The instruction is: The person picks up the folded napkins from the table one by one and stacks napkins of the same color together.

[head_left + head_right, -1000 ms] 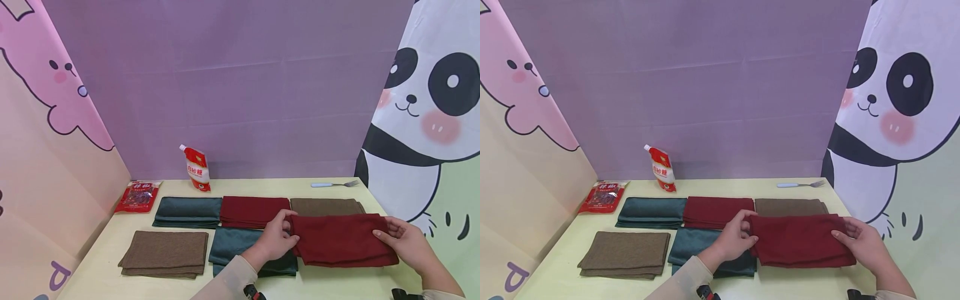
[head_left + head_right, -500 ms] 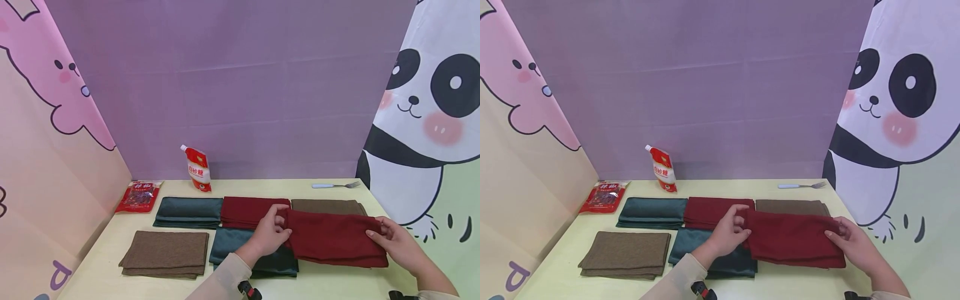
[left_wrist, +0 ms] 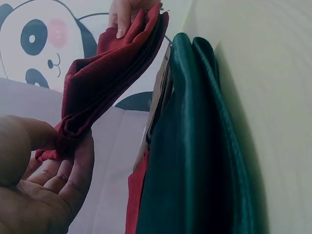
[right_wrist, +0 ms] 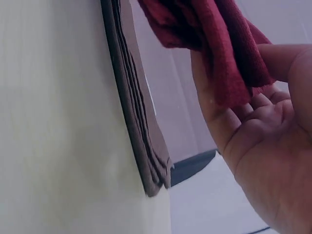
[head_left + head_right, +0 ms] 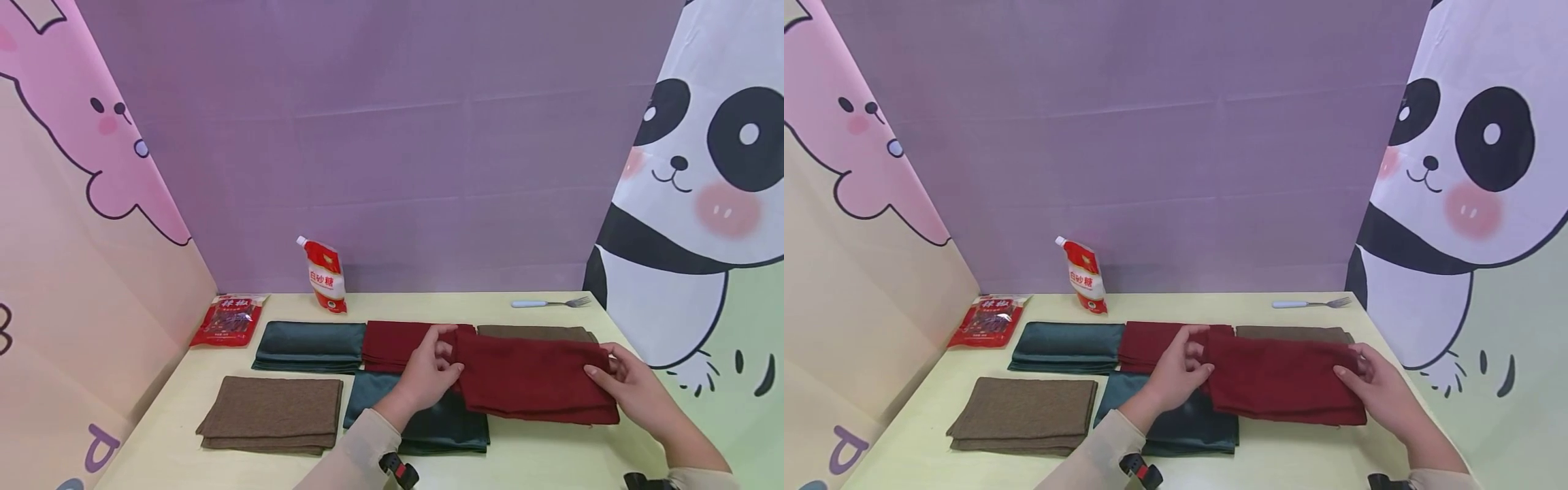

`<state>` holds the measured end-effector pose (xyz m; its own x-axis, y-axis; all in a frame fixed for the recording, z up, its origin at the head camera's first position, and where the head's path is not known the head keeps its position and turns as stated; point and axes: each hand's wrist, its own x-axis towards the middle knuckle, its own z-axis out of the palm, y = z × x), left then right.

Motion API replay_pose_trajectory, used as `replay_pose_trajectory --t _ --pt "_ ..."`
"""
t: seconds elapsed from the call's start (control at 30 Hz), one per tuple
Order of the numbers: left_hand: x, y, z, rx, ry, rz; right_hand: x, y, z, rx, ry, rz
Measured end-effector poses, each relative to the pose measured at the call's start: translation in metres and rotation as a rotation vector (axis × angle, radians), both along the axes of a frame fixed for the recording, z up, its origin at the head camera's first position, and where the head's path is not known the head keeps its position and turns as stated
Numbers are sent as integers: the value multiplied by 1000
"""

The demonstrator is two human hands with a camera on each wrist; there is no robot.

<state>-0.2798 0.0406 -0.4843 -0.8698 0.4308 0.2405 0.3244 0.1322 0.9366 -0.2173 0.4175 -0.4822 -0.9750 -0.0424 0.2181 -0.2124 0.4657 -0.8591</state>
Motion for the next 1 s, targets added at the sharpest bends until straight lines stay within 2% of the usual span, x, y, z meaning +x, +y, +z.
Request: replay_pose_trajectory --t 0.23,0.47,0.7,1.0 --pt "-3 -7 4 1 17 36 -9 -10 7 -8 1 -22" --pt "-9 -15 5 26 25 85 -20 -18 18 -27 -7 -9" --pt "-14 -26 8 76 41 133 -31 -28 28 -102 -25 28" --pt "-14 -42 15 98 56 153 -40 -41 37 -116 12 85"
